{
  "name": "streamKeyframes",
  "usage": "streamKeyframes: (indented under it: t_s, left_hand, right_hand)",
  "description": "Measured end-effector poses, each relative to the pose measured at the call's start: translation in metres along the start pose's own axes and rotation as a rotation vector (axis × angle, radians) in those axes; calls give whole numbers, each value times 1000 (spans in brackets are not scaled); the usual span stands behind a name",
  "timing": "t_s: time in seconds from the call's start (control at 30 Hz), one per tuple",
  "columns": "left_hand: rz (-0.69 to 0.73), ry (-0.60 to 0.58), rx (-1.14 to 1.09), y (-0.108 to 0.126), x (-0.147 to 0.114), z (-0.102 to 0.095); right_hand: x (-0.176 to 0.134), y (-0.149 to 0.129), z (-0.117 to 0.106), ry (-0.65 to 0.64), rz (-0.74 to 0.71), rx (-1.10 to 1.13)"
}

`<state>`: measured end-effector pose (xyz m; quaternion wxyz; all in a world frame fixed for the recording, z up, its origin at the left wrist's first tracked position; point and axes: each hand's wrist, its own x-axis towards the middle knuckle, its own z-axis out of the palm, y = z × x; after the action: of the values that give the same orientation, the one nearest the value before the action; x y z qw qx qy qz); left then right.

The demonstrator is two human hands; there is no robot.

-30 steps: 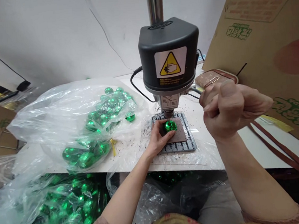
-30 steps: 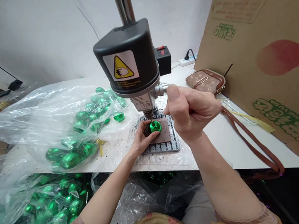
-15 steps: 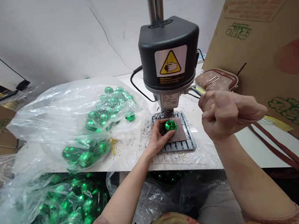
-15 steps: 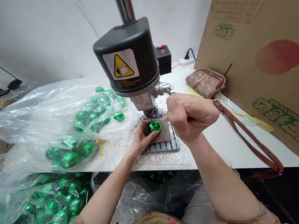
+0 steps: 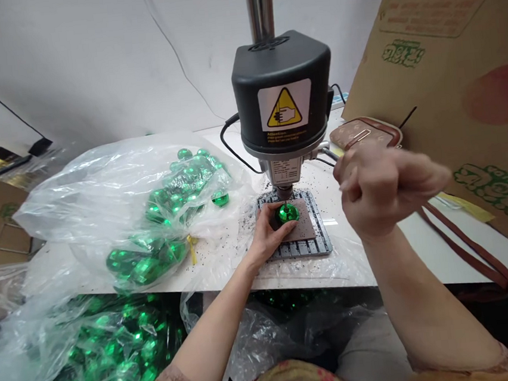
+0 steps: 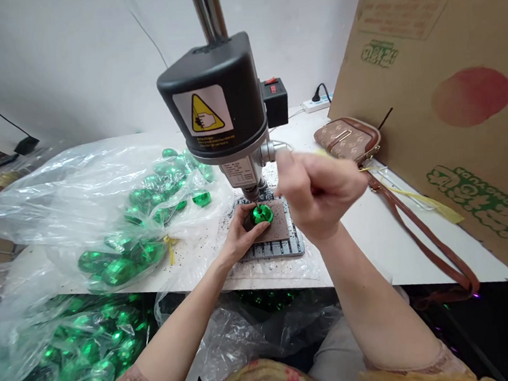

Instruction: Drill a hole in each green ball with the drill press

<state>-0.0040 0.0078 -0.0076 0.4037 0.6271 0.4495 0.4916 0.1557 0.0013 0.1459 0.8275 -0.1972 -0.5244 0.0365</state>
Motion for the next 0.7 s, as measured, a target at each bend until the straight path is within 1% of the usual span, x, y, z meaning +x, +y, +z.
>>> streamKeyframes:
  t_s: [0.03,0.1,0.17,0.23,0.3,0.33,0.37,0.47,0.53,0.57,0.6,0.63,0.67,0.7]
  left_hand:
    - [-6,-7,4,1,0,0]
    - [-15,-7,21,6,-1,1]
    - [-1,56,74,13,-9,1]
    - [71,159,169,19,-27,1]
    - [220,221,253,23,-55,0]
    - [311,208,280,23,-71,-1]
    - [407,160,302,21,-88,-2]
    - [661,-105,470,10,-134,-4]
    - [734,-265,614,2,-155,-6]
    - [742,-316,648,-2,-160,-8]
    - [741,-343,653,-3,-163,-11]
    - [746,-344,640,-4,-161,-15]
    - [758,-317,623,-2,-155,-20]
    - [762,-255,616,0,-145,-27]
  right_hand:
    - [8,-4,5,24,72,21]
    - [24,-10,15,-1,112,50]
    - [35,-13,21,-36,147,92]
    - [40,-14,23,-50,155,85]
    - [40,-13,23,-58,131,63]
    - [40,-13,22,-63,111,60]
    - [39,-12,21,-68,100,58]
    - [38,-10,21,-63,100,78]
    - [37,-10,22,-50,111,115]
    - [37,-11,22,-39,113,124]
    - [36,-12,22,-29,123,120]
    - [36,-12,22,-19,136,107]
    - [35,-13,22,-11,151,88]
    - [35,-14,22,-3,170,67]
